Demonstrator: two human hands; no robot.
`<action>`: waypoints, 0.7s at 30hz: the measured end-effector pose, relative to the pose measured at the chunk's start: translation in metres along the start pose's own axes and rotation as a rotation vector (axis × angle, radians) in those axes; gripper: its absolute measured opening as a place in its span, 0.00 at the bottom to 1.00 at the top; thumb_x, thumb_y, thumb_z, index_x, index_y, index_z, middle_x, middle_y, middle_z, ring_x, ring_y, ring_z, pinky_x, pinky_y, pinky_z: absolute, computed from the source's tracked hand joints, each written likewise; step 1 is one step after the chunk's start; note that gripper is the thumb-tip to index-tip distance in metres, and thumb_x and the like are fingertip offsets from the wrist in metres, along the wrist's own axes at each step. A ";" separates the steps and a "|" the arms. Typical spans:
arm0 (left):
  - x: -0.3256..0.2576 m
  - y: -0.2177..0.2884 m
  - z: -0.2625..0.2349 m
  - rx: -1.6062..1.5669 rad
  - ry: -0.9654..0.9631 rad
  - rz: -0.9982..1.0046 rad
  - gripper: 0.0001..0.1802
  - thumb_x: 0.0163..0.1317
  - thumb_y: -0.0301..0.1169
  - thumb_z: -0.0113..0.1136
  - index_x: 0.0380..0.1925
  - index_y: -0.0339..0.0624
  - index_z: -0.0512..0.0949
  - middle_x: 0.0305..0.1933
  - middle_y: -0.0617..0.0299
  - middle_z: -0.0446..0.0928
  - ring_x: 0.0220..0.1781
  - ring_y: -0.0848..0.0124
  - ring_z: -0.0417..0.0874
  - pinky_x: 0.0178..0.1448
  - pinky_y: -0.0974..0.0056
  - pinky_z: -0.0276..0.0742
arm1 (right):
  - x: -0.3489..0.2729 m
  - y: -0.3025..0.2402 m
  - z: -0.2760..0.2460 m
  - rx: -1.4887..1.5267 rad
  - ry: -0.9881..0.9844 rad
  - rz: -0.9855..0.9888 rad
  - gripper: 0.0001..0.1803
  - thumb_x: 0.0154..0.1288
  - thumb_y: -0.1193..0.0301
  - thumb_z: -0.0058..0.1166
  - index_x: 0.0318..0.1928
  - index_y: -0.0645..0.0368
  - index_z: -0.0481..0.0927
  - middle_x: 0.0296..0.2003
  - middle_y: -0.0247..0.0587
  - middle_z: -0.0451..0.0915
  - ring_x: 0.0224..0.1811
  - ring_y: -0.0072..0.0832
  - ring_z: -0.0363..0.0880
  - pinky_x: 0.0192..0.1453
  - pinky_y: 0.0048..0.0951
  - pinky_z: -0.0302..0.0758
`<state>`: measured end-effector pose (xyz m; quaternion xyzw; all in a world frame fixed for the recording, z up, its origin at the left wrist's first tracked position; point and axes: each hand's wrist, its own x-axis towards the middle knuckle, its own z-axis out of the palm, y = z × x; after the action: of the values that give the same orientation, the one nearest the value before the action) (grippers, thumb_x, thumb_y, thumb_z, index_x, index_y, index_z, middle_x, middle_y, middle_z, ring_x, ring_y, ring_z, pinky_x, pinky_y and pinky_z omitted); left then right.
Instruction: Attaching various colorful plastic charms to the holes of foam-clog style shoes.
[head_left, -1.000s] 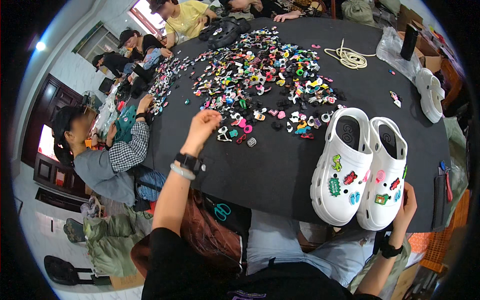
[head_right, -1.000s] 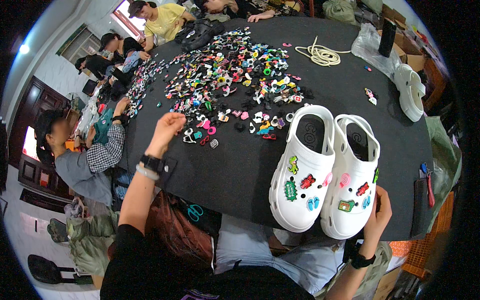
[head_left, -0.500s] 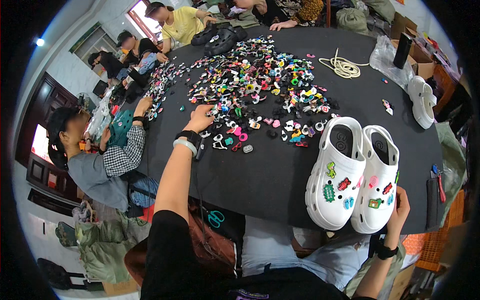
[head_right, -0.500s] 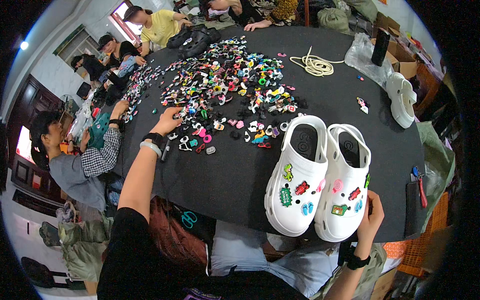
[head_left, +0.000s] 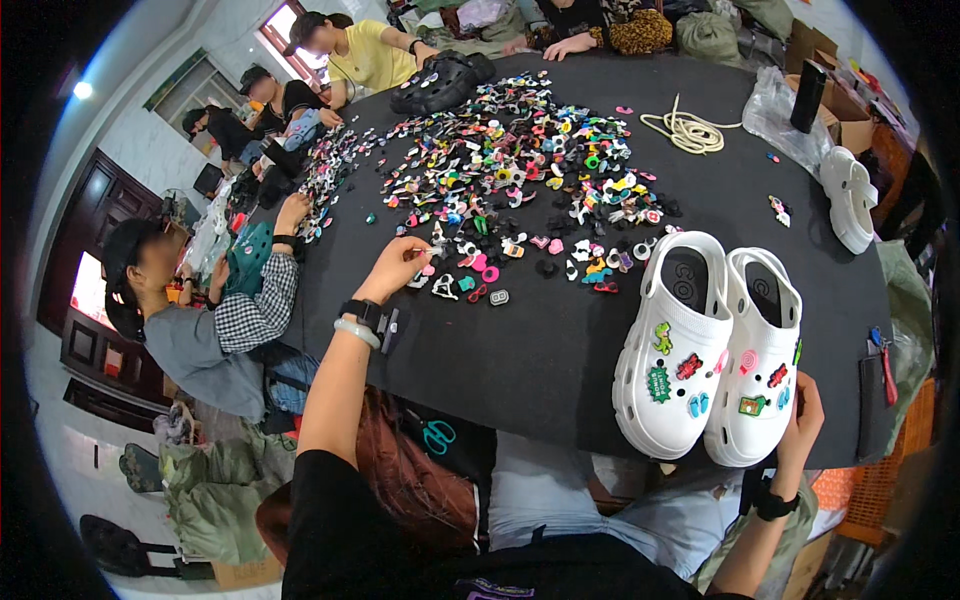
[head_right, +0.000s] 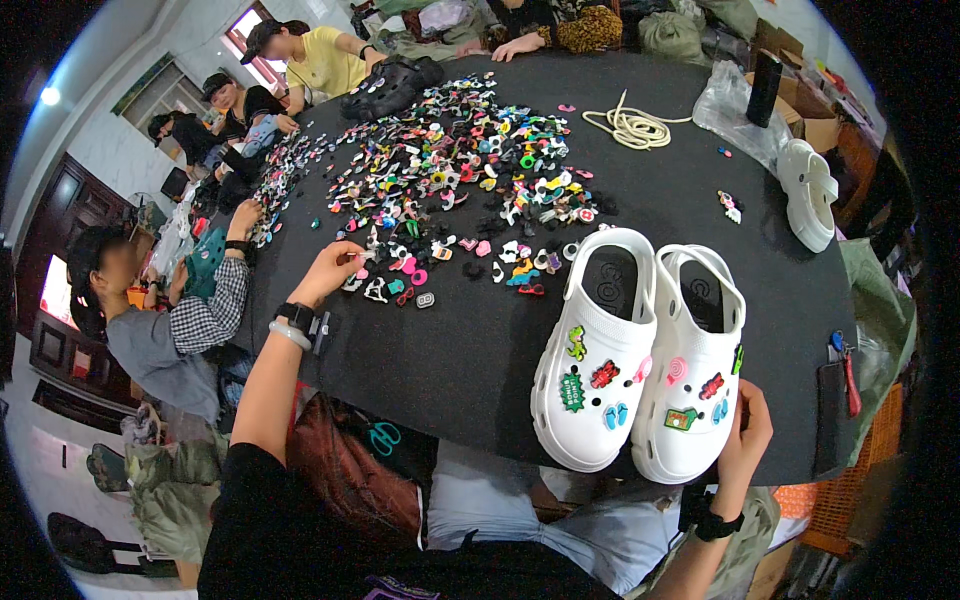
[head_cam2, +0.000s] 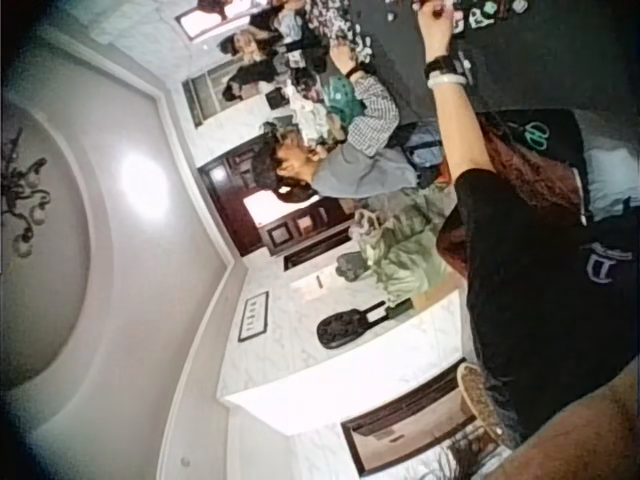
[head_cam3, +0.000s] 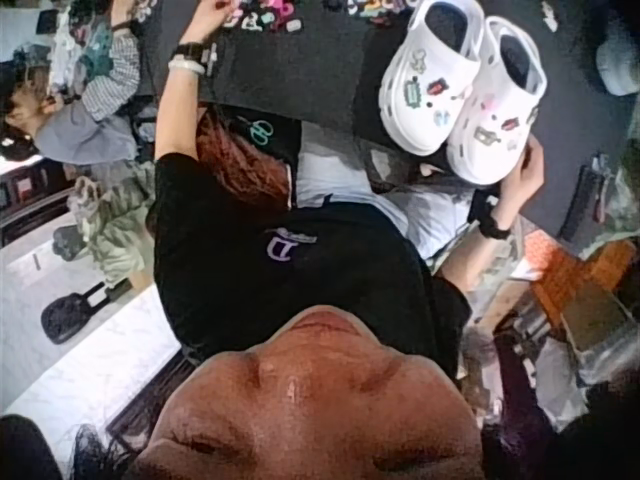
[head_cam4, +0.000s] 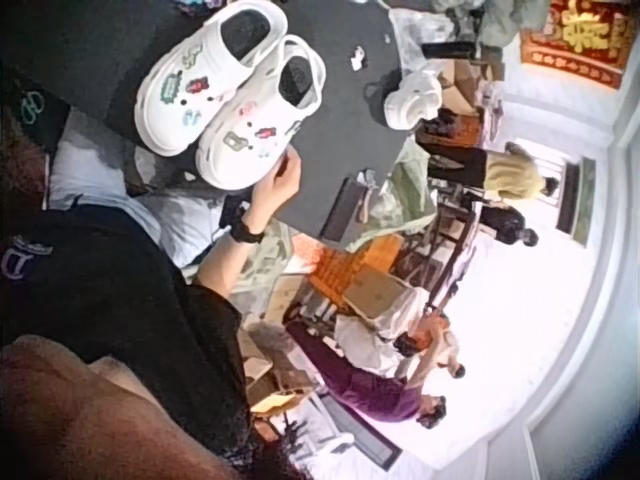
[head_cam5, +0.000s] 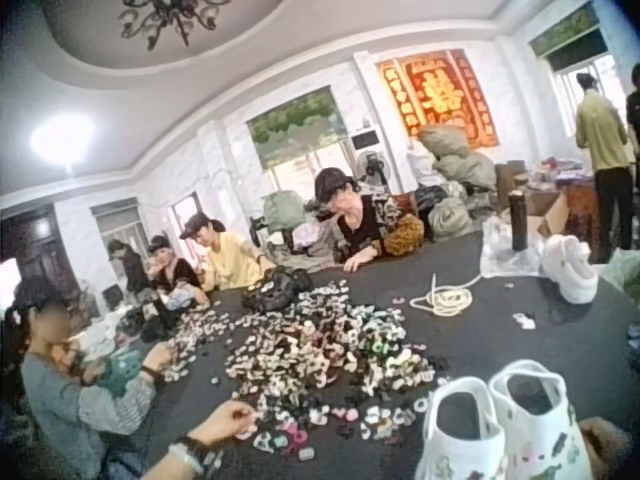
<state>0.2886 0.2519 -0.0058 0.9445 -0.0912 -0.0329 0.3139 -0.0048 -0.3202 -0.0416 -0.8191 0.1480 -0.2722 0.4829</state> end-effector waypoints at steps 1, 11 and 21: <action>-0.003 -0.004 0.002 -0.070 0.050 -0.030 0.10 0.58 0.29 0.65 0.38 0.37 0.80 0.33 0.65 0.73 0.34 0.76 0.74 0.39 0.69 0.70 | 0.000 0.001 0.000 -0.007 0.000 -0.010 0.08 0.69 0.79 0.46 0.43 0.66 0.78 0.32 0.33 0.77 0.34 0.17 0.71 0.39 0.19 0.69; -0.032 0.033 0.017 -0.442 0.253 -0.065 0.10 0.61 0.30 0.66 0.38 0.34 0.82 0.35 0.66 0.78 0.36 0.79 0.76 0.42 0.72 0.71 | 0.000 0.003 -0.003 -0.020 -0.007 -0.033 0.08 0.68 0.78 0.47 0.44 0.66 0.78 0.32 0.33 0.76 0.33 0.17 0.70 0.39 0.20 0.68; -0.049 0.040 0.038 -0.174 0.383 0.176 0.10 0.61 0.31 0.63 0.40 0.38 0.84 0.38 0.62 0.83 0.41 0.71 0.79 0.45 0.67 0.73 | 0.000 0.002 0.000 -0.038 -0.015 -0.041 0.09 0.70 0.79 0.45 0.45 0.66 0.78 0.33 0.34 0.78 0.35 0.17 0.73 0.40 0.20 0.70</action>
<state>0.2295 0.2071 -0.0121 0.8913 -0.1089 0.1669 0.4073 -0.0051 -0.3213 -0.0436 -0.8328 0.1328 -0.2730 0.4629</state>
